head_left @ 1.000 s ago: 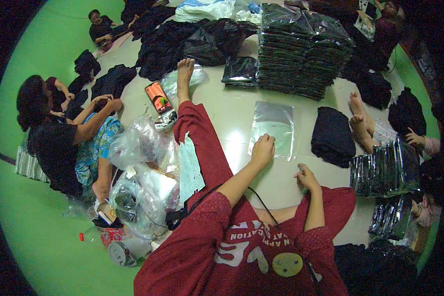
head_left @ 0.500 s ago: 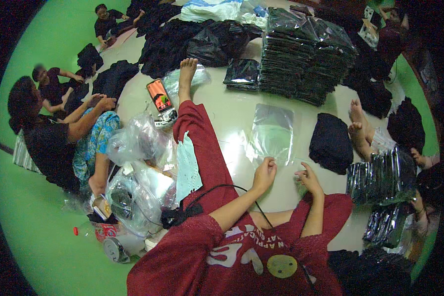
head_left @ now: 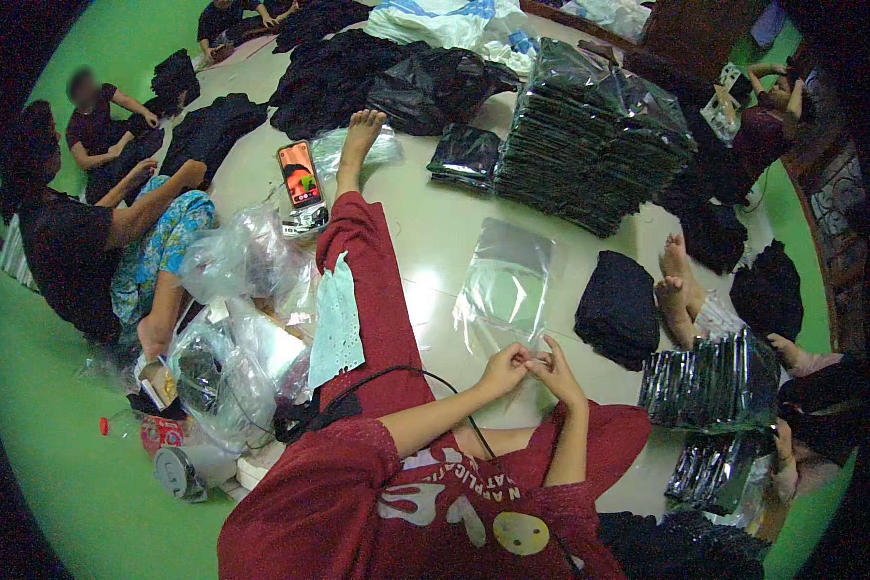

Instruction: The person sits on the floor and repeatedly folds black garments, places them into clear plastic bags, and stacks the sealed packages. The person handles the garments and bags by hand and arranges the finished packages into a growing pile.

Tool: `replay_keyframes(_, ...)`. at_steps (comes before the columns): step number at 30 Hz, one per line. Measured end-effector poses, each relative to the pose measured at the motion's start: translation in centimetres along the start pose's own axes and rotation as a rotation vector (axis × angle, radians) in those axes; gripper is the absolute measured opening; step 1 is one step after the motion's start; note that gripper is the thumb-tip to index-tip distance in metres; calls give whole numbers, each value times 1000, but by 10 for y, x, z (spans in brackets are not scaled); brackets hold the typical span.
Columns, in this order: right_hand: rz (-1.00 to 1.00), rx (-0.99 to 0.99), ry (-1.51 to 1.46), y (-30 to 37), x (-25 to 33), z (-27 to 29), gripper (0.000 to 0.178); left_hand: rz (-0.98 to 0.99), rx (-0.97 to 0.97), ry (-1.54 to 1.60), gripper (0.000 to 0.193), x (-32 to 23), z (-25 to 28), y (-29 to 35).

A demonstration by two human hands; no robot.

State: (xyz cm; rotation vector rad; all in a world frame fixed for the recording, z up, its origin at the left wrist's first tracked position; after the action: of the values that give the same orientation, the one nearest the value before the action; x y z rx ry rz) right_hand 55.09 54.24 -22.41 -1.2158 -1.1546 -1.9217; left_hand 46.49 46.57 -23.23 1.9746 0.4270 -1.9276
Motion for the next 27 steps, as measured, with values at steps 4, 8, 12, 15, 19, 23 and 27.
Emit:
replay_keyframes(4,30,58,-114,-1,3,-8,84,162,111,359,12,15,-9,1)
replay_keyframes(8,58,67,-129,1,9,-8,85,393,157,624,11,20,-14,10)
replay_keyframes(12,53,29,-17,2,7,-3,85,458,140,636,13,15,-11,9)
replay_keyframes(15,77,0,-19,3,5,0,83,351,161,523,15,3,-8,3)
replay_keyframes(19,60,37,-80,0,0,-2,77,211,147,223,17,-10,-2,3)
replay_keyframes(23,52,-10,18,-1,1,3,72,-32,-59,-301,20,-30,16,4)
replay_keyframes(27,123,-122,-43,4,8,17,69,-183,-262,-425,23,-40,27,9)
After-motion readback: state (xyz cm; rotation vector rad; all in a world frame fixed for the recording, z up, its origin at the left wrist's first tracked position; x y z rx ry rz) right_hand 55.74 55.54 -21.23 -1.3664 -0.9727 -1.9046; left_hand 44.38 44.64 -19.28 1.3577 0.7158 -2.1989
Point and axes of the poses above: each hand's wrist, its own y-axis away from the middle knuckle, its own z-axis out of the back of the hand, x = y × z, the point moved 9 cm from there along -y, towards the middle knuckle, and after that the axes turned 5 degrees about x, right-handed, at the moved point
